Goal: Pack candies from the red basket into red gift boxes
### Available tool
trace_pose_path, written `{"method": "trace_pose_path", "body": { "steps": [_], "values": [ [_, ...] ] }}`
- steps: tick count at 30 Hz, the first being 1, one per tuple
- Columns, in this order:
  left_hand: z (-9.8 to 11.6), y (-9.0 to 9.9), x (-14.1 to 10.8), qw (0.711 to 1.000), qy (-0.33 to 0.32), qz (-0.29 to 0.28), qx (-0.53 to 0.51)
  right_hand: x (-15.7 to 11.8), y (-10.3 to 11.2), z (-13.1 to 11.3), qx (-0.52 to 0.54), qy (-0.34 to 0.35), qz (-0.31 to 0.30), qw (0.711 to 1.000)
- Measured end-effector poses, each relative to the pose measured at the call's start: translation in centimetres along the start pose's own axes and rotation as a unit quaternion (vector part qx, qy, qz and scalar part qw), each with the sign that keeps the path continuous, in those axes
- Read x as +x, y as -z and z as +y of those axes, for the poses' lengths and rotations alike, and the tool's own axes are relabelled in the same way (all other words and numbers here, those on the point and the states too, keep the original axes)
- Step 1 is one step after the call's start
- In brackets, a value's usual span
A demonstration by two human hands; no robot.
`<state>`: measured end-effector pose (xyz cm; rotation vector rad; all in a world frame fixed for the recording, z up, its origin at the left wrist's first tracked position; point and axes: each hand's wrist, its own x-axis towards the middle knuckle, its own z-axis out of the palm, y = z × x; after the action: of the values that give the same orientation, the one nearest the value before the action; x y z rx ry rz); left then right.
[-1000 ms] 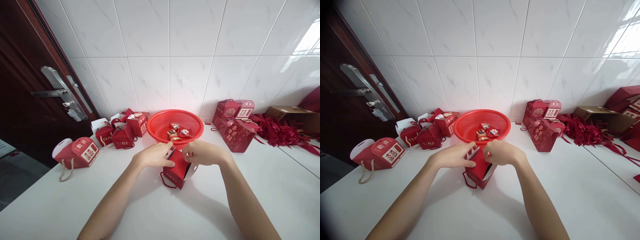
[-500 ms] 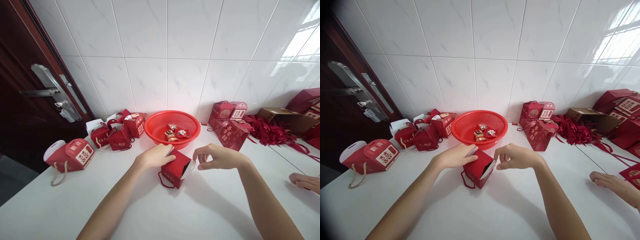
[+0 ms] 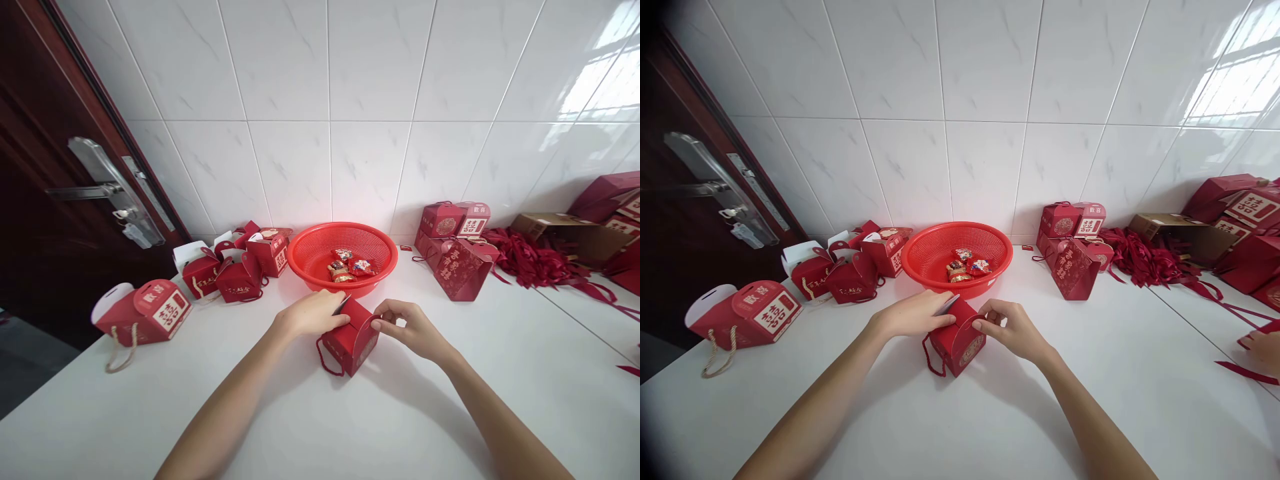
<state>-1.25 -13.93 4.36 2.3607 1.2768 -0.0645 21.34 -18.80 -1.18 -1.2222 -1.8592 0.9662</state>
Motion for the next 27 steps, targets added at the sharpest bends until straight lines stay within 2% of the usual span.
{"method": "trace_pose_path", "body": {
  "steps": [4, 8, 11, 15, 19, 23, 27],
  "values": [
    [-0.1, -0.1, -0.2, 1.000, -0.008, 0.016, -0.019, -0.3, -0.4, 0.4, 0.019, -0.001, 0.014, 1.000],
    [-0.6, -0.8, -0.8, 0.998, -0.025, 0.055, -0.015, -0.4, -1.0, 0.5, 0.010, 0.000, 0.047, 0.999],
    [-0.8, -1.2, -1.4, 0.995, -0.033, 0.070, -0.070, -0.5, -1.7, 0.4, 0.003, -0.009, 0.079, 0.997],
    [-0.8, -1.2, -2.2, 0.985, -0.057, 0.067, -0.152, -0.5, -2.4, 0.4, -0.005, -0.027, 0.118, 0.993],
    [-0.7, -1.8, -2.2, 0.985, -0.076, 0.069, -0.140, -0.5, -2.8, 0.7, -0.015, -0.043, 0.127, 0.991],
    [-0.7, -3.0, -1.6, 0.984, -0.063, 0.101, -0.131, -0.3, -2.4, 0.9, -0.024, -0.037, 0.145, 0.988],
    [-1.2, -3.4, -0.6, 0.976, -0.116, 0.073, -0.169, 0.1, -1.3, 2.0, -0.028, -0.038, 0.184, 0.982]
  ]
}}
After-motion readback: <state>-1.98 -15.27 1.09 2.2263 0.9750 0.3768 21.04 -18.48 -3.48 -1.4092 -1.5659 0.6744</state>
